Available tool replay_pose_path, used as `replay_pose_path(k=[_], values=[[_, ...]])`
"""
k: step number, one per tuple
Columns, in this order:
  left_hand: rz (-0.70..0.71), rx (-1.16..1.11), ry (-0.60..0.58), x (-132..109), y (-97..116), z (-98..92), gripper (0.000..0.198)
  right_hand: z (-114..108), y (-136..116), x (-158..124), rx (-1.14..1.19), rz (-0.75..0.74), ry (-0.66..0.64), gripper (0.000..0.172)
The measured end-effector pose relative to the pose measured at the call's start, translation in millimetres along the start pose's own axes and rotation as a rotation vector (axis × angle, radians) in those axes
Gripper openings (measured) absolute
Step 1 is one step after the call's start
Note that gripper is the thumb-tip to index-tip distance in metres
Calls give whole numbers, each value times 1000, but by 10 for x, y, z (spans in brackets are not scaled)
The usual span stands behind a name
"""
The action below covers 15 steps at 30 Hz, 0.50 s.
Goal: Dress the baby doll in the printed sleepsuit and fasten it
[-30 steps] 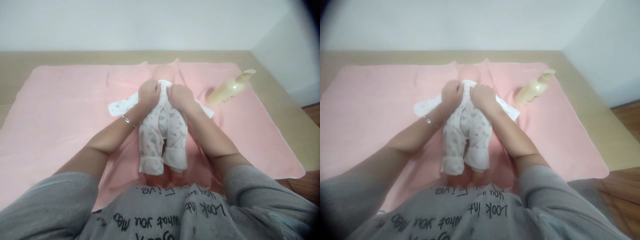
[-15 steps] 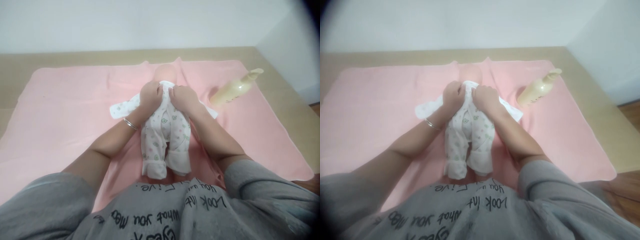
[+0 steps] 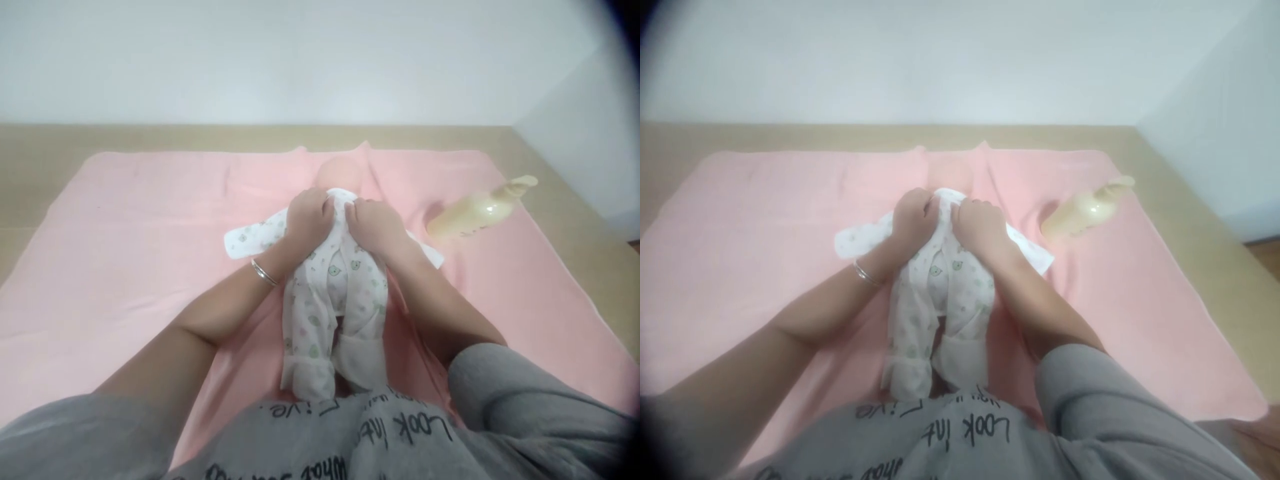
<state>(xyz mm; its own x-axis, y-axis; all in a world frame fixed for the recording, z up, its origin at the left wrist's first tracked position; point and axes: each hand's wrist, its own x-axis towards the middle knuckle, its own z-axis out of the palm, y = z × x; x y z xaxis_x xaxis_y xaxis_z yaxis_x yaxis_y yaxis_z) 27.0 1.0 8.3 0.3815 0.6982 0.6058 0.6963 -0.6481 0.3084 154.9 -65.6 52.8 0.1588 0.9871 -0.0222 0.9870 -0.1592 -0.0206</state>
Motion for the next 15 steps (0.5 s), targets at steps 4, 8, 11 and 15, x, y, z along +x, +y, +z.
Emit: replay_pose_path(k=[4,8,11,15], values=[[-1,0,14,-8,-13,-11,29,10,-16,12,-23,-2,5,46],[12,11,-2,-8,-25,-20,29,26,-24,12,-36,-12,24,44],[18,35,6,-10,-35,-24,29,31,-31,13,-68,-40,40,42],[1,64,16,-32,-47,-46,29,25,-51,7,-148,-159,35,36]])
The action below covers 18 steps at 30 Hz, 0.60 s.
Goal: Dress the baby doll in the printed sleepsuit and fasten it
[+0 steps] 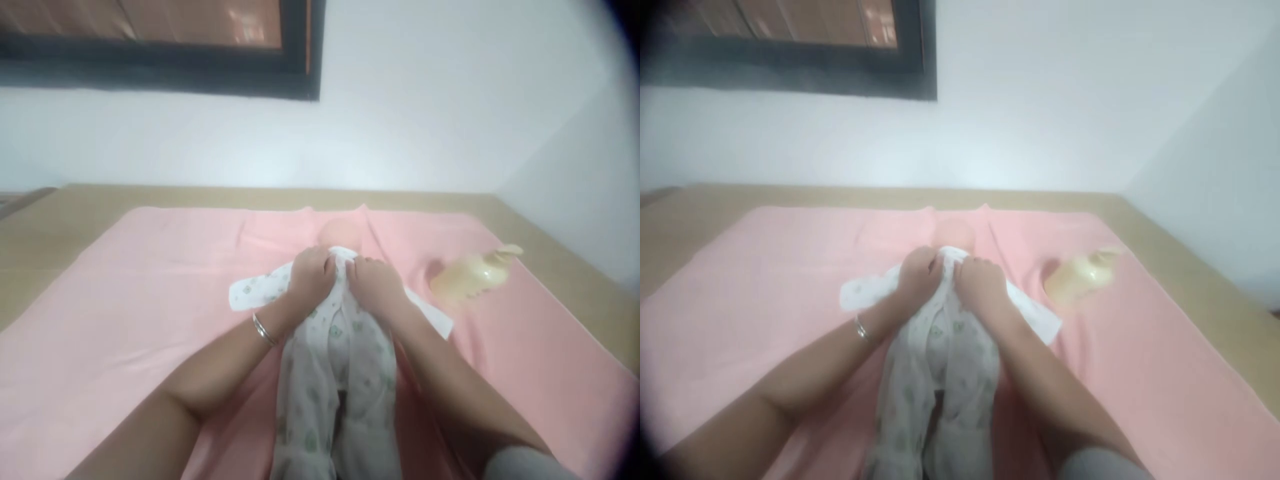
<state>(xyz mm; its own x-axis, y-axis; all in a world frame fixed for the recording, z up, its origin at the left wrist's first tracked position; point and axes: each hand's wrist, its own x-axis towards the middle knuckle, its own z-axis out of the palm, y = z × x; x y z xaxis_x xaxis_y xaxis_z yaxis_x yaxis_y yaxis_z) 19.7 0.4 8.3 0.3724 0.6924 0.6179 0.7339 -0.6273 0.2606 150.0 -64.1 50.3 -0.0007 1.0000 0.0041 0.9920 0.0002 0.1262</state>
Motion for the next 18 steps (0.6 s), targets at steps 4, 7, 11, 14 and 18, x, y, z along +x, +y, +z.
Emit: replay_pose_path(k=[4,7,11,14,18], values=[[8,33,44,-22,-10,-24,28,42,-17,21,2,26,22,35],[4,35,65,-31,-20,-36,27,94,-18,42,11,22,79,32],[-44,20,25,-34,-46,-36,27,128,-15,52,6,-36,114,22],[-55,7,3,-35,-68,-26,27,139,-27,60,26,-19,125,29],[-59,-3,1,-44,-96,-7,25,165,-60,82,79,29,140,37]])
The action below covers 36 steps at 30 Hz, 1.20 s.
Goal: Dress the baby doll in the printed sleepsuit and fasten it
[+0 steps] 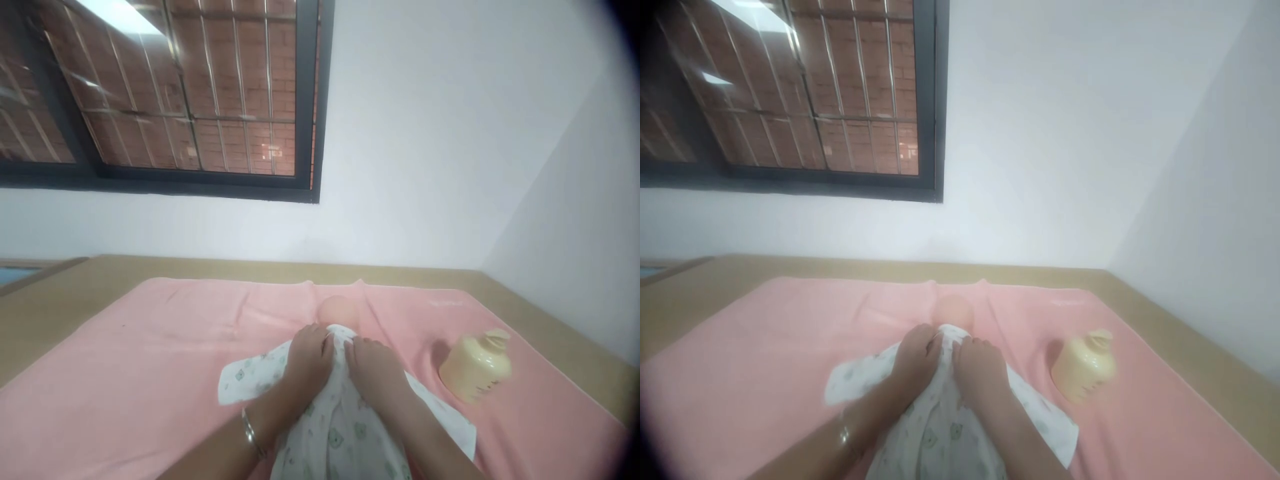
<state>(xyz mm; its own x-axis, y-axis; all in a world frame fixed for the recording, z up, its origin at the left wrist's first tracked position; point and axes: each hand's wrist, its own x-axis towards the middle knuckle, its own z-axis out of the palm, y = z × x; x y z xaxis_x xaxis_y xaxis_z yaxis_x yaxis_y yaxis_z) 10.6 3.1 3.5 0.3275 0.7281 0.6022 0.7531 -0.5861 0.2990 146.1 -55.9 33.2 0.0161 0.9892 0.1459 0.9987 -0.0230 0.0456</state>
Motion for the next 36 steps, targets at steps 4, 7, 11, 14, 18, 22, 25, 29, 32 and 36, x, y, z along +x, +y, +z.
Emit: replay_pose_path(k=[4,7,11,14,18,22,25,29,32,36], values=[[-3,4,-4,1,-15,16,24,-17,-6,2,79,55,3,44],[-29,15,-37,14,-9,5,25,-63,55,0,183,63,-53,49],[-90,8,-105,38,18,-30,24,-123,169,11,355,10,-110,53],[-155,25,-149,55,36,-48,26,-201,160,7,383,77,-128,50],[-149,77,-198,73,44,-57,33,-291,39,-12,316,158,-62,54],[-99,89,-203,75,58,-69,36,-226,55,40,296,154,-64,64],[2,68,-166,67,68,-74,34,-156,132,96,303,143,-134,68],[34,50,-105,64,36,-55,32,-188,83,49,252,82,-88,57],[-83,76,-177,78,5,-41,31,-227,-3,-5,208,32,-21,46],[-29,94,-204,98,10,-55,33,-195,38,43,259,104,-49,57]])
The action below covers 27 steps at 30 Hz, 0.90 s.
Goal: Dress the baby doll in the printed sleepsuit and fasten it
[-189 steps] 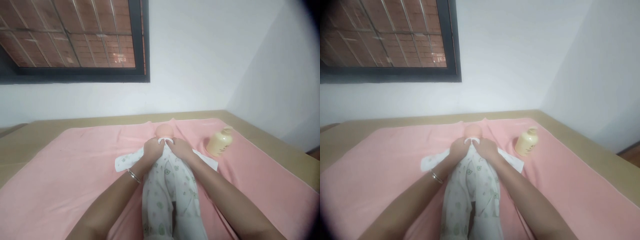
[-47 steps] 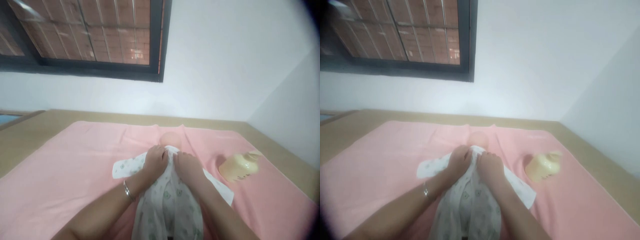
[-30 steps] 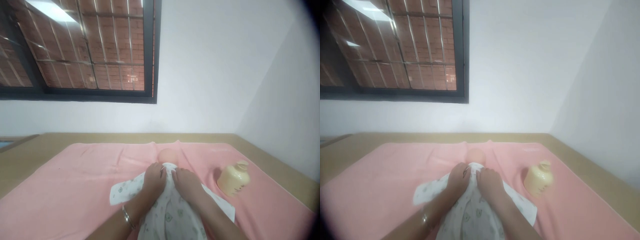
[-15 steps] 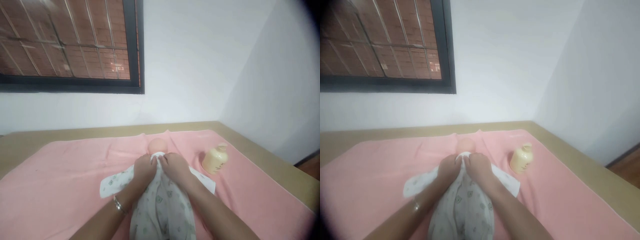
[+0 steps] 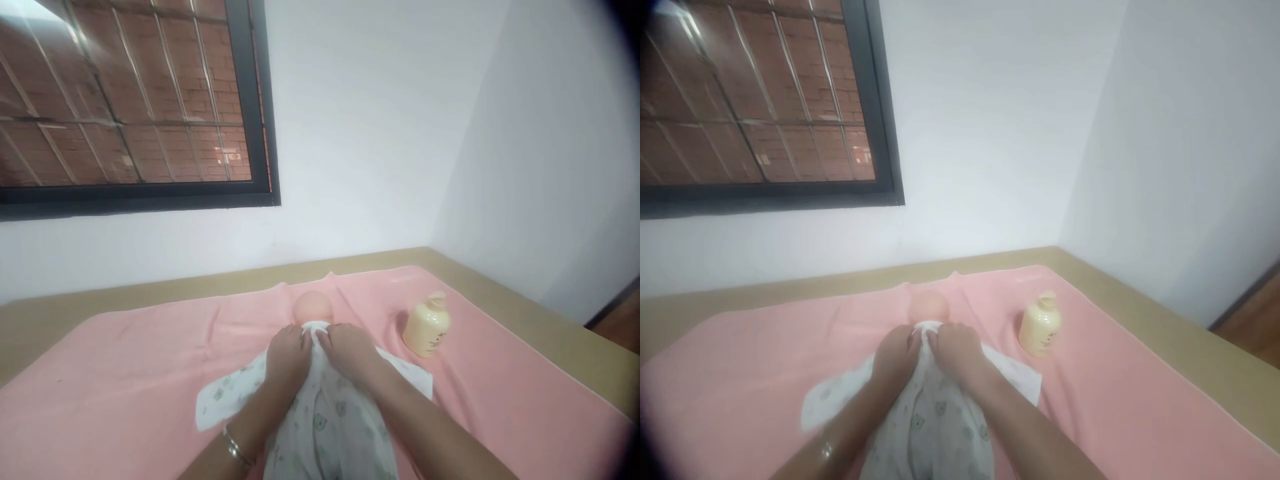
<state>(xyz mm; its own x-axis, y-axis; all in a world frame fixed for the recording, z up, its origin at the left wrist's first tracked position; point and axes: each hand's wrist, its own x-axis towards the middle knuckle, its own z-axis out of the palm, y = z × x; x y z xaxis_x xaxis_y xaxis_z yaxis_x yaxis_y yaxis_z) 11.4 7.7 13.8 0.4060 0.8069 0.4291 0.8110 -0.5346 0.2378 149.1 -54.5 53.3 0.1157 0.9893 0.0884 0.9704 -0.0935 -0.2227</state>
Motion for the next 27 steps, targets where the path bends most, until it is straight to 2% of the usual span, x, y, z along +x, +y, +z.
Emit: replay_pose_path(k=[3,5,7,9,13,15,17,20,22,24,27], values=[[64,-41,23,7,13,-21,33,7,57,42,51,38,-54,61],[12,-64,2,17,11,-28,34,1,38,21,36,24,-32,58],[-92,-75,-67,27,3,-32,35,-7,-10,-17,-7,-16,19,51],[-136,-73,-117,30,0,-36,36,-12,-40,-37,-33,-44,56,47],[17,-35,-20,12,19,-48,35,-17,31,20,42,29,-25,59],[50,-42,25,8,27,-50,33,-23,68,43,62,38,-62,63],[-11,-67,8,16,24,-48,31,-29,54,28,50,33,-48,62],[-141,-107,-95,34,12,-47,33,-24,-27,-24,-17,-10,26,49],[-153,-112,-118,35,11,-48,35,-2,-51,-29,-50,-33,42,44],[-96,-97,-61,24,14,-45,36,29,-24,3,-52,-8,20,48],[64,-114,60,4,13,-30,34,65,47,56,-42,24,-19,57]])
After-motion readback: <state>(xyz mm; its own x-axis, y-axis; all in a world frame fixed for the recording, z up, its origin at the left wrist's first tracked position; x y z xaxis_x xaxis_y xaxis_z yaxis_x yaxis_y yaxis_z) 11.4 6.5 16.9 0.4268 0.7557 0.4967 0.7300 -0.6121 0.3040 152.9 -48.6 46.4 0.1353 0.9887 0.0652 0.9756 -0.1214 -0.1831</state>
